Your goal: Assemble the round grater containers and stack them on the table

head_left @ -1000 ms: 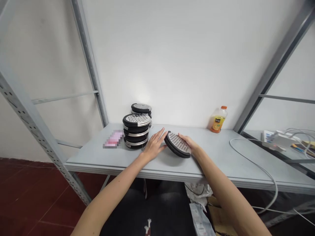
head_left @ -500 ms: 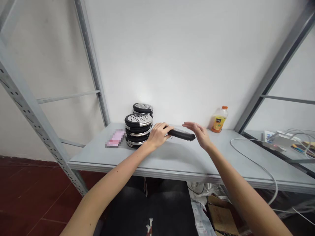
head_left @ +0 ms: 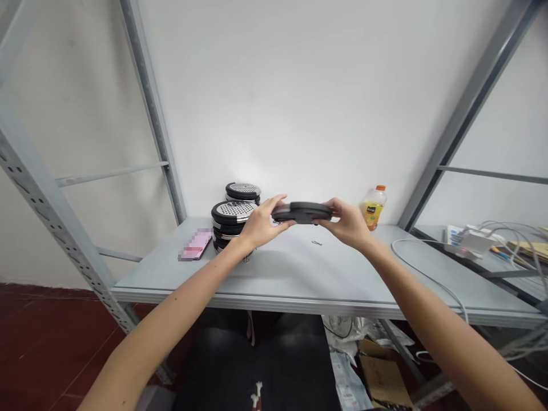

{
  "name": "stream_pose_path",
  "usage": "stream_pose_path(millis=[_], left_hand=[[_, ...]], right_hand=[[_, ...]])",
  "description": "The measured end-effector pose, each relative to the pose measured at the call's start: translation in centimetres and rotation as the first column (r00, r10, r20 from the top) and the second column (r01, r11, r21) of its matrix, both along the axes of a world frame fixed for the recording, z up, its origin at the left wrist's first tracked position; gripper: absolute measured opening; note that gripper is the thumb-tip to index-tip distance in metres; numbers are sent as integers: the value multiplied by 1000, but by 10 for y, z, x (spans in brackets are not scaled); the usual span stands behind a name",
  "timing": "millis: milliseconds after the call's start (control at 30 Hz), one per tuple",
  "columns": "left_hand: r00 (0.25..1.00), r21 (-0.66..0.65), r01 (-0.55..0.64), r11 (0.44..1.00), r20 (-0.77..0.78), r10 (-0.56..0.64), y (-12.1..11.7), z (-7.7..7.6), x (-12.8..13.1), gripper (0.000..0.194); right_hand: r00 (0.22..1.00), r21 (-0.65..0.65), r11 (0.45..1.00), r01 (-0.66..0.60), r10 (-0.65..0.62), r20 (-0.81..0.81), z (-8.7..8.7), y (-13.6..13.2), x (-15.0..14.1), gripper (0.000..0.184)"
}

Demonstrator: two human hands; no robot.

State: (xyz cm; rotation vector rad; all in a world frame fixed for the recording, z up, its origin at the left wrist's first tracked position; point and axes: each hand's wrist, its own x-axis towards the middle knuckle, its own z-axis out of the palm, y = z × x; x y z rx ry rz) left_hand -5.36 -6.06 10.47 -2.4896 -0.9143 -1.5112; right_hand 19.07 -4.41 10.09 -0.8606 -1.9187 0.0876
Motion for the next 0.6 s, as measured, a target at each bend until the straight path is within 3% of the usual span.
stream_pose_path(millis=[133,333,467,600], left_hand=[[997,-3,-36,999,-67,35,-3,23,-16,29],[927,271,-200,941,-259,272,-12,56,-50,27],[896,307,-265,914,-272,351,-12,60,-95,29],[889,170,-359,918,-238,392,-3,50,-142,45]], right_hand=[[992,6,998,-57,57,-114,8,3,-11,29],[998,241,968,-67,63,24,35,9,-64,33],[989,281,958,-64,22,150,42,20,-107,41],[980,246,965,-88,41,192,35,36,-146,48]])
